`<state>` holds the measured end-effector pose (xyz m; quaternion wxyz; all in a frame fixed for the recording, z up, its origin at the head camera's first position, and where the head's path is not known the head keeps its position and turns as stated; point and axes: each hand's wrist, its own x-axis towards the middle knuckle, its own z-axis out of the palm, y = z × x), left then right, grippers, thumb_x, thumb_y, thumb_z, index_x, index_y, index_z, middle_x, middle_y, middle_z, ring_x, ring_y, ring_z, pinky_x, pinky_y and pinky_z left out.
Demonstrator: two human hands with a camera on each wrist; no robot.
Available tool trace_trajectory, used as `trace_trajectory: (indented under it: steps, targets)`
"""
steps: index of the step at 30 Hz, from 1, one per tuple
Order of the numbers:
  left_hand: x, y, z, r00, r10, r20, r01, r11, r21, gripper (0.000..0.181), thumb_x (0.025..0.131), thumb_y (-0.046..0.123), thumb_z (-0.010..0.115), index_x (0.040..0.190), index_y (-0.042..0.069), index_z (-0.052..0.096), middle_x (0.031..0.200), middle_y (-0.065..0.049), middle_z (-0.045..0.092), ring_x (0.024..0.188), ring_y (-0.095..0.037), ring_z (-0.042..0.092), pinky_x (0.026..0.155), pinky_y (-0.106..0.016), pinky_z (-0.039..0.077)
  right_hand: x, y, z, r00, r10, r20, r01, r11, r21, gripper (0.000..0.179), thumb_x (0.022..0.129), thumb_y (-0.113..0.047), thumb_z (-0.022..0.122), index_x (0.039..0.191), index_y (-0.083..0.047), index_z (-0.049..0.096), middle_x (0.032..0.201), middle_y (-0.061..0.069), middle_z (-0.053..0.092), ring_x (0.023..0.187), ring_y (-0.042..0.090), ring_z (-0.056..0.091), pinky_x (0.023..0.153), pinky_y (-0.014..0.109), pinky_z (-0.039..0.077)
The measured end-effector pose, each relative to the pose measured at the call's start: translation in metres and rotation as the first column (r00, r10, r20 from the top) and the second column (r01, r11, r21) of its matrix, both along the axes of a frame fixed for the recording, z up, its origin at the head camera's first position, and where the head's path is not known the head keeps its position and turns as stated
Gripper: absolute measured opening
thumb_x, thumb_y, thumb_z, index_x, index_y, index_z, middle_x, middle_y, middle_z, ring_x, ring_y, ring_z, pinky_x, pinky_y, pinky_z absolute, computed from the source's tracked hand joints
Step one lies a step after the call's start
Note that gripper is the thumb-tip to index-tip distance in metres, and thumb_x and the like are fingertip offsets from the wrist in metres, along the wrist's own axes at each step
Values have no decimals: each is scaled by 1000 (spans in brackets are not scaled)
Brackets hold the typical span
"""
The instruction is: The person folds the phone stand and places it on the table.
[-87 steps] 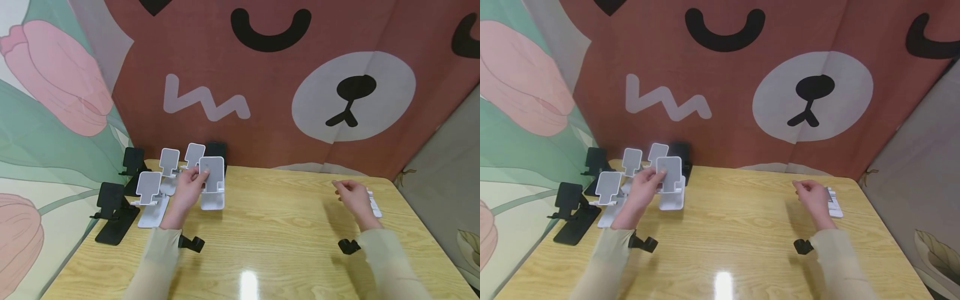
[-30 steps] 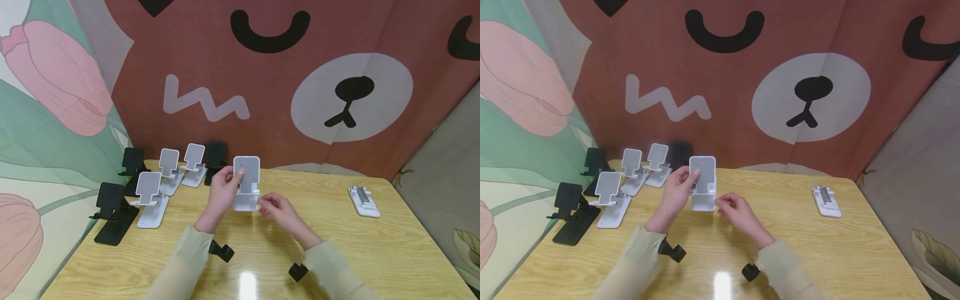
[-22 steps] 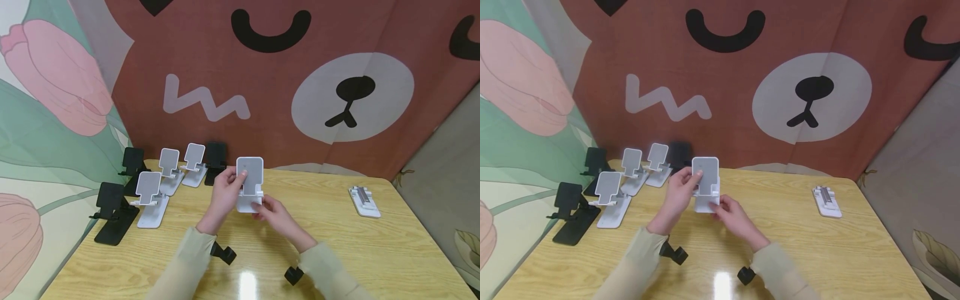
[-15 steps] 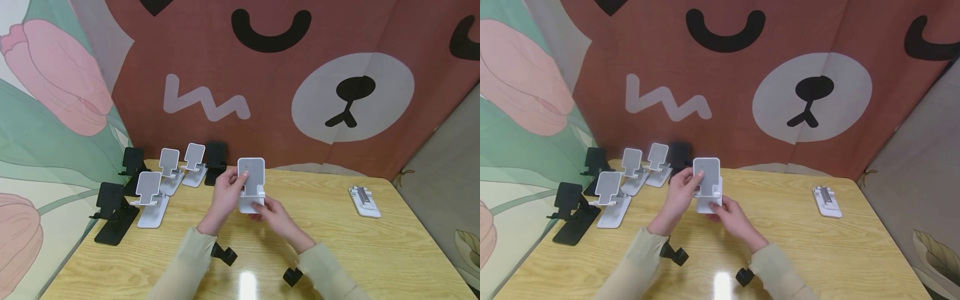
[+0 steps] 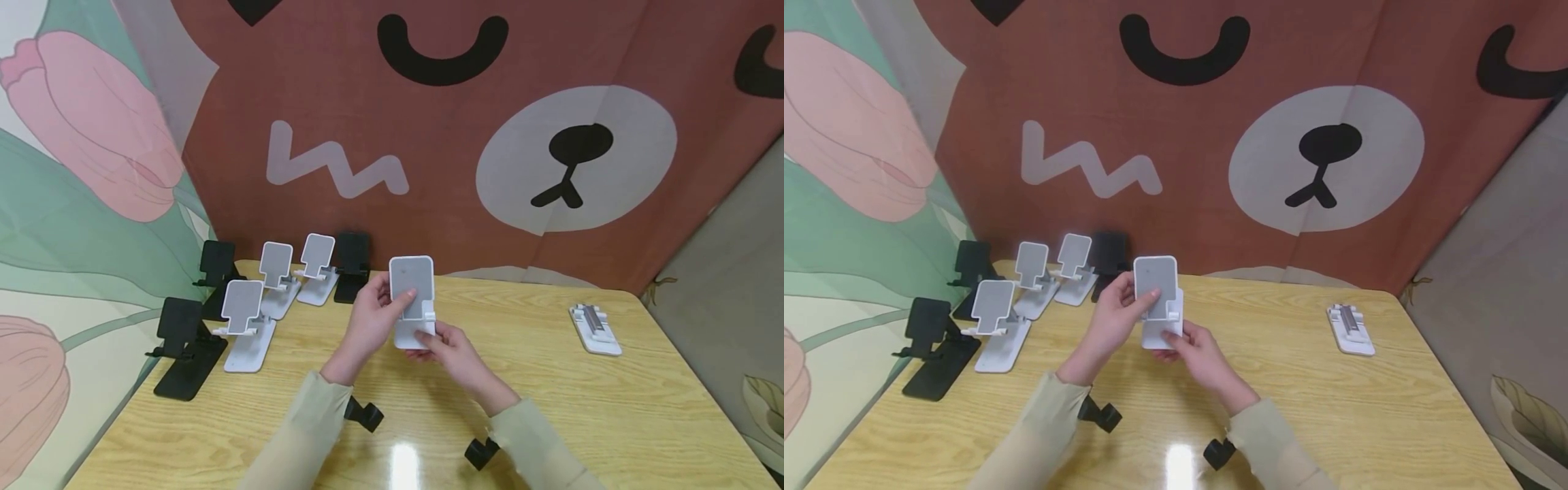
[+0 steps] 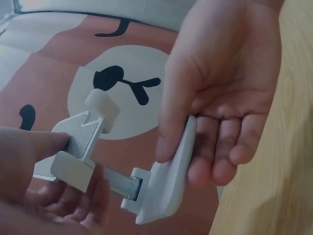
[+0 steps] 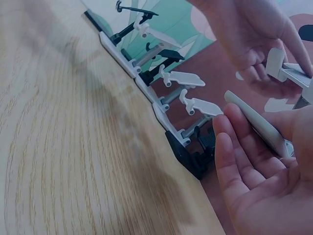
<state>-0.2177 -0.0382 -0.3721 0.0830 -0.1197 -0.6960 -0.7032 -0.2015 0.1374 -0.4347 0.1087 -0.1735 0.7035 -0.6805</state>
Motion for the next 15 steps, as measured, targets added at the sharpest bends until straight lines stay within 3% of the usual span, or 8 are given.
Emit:
trace_trajectory:
  steps: [6,15]
  targets:
    - [-2,-4,0,1000,8,-22,-10,998,-68,40,93,10,75,127,-4,58,112,-18,66,96,-28,68,82,-39,56,1,0,2,999,8,34,-8,1000,-8,42,108,-13,50,136,18,47,111,25,68,100,42,68,92,59,50]
    - [-9,-9,4,996,-74,-51,65,984,-168,29,98,12,69,124,-2,65,111,-13,71,98,-22,68,86,-37,56,2,4,6,998,29,61,-30,999,20,45,108,-18,51,138,15,48,113,34,65,103,44,66,92,58,51]
